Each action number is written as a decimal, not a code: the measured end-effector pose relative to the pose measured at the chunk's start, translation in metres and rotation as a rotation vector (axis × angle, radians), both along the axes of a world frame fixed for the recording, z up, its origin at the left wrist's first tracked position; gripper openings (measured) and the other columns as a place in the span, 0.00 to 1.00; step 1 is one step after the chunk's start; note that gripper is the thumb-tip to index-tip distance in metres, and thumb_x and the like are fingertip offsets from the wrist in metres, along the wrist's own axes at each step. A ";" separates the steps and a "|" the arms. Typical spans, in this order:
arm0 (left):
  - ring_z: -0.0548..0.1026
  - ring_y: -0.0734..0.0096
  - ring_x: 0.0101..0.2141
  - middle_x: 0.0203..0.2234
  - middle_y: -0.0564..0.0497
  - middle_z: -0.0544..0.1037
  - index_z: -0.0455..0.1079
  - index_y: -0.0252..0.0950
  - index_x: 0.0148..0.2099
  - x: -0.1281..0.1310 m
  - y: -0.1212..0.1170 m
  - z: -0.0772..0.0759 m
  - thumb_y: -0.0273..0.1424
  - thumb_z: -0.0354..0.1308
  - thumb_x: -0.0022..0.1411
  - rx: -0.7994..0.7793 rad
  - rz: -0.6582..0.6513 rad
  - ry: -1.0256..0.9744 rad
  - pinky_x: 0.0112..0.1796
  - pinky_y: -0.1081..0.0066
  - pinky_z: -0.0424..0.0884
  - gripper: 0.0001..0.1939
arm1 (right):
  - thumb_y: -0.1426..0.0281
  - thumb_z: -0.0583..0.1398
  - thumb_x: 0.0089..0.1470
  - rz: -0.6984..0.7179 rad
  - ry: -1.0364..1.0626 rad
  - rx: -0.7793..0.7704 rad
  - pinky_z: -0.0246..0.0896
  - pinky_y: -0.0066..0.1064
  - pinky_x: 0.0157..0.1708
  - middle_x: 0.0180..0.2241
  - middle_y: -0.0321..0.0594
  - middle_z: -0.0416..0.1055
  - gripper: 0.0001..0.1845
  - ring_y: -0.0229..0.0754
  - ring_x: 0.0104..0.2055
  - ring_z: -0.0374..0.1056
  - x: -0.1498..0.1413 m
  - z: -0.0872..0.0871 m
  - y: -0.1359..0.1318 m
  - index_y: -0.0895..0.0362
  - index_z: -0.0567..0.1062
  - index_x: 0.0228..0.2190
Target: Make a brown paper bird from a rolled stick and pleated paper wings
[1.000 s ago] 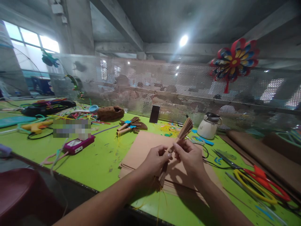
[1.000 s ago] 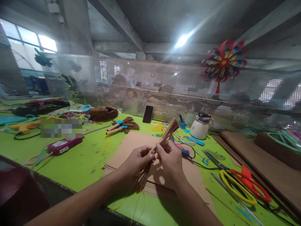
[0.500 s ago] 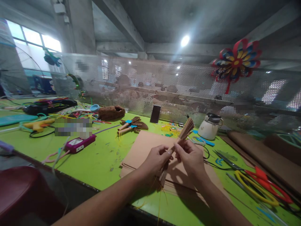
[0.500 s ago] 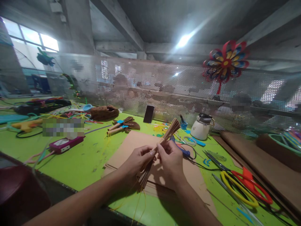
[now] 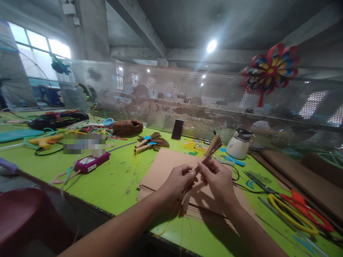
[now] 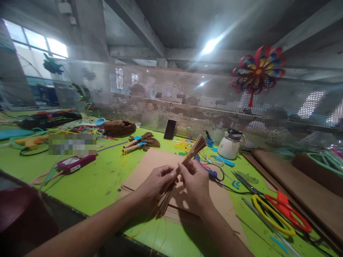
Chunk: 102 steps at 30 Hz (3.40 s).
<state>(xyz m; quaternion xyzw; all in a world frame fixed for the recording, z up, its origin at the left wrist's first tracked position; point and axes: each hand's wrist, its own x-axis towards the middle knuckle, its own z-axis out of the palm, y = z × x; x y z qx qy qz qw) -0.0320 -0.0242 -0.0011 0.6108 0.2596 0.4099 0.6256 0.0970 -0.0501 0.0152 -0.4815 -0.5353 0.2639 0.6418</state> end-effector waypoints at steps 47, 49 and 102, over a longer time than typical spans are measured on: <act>0.70 0.71 0.27 0.24 0.48 0.72 0.69 0.30 0.27 -0.004 0.008 0.005 0.34 0.57 0.52 -0.305 -0.076 -0.332 0.32 0.71 0.65 0.10 | 0.58 0.56 0.52 -0.009 -0.229 -0.042 0.55 0.27 0.22 0.19 0.36 0.68 0.17 0.37 0.21 0.60 -0.003 -0.009 -0.003 0.58 0.71 0.22; 0.71 0.70 0.27 0.24 0.47 0.73 0.70 0.29 0.29 -0.005 0.010 0.006 0.33 0.57 0.53 -0.347 -0.099 -0.359 0.33 0.71 0.66 0.10 | 0.58 0.56 0.53 -0.034 -0.244 -0.039 0.54 0.27 0.22 0.18 0.36 0.68 0.18 0.37 0.20 0.59 -0.001 -0.009 -0.002 0.57 0.71 0.21; 0.73 0.65 0.28 0.21 0.46 0.73 0.69 0.26 0.36 -0.019 0.014 0.012 0.29 0.49 0.57 -0.582 -0.152 -0.555 0.35 0.68 0.67 0.11 | 0.59 0.60 0.49 0.011 -0.019 -0.066 0.52 0.26 0.23 0.16 0.32 0.59 0.18 0.35 0.21 0.55 0.005 -0.002 -0.008 0.58 0.70 0.17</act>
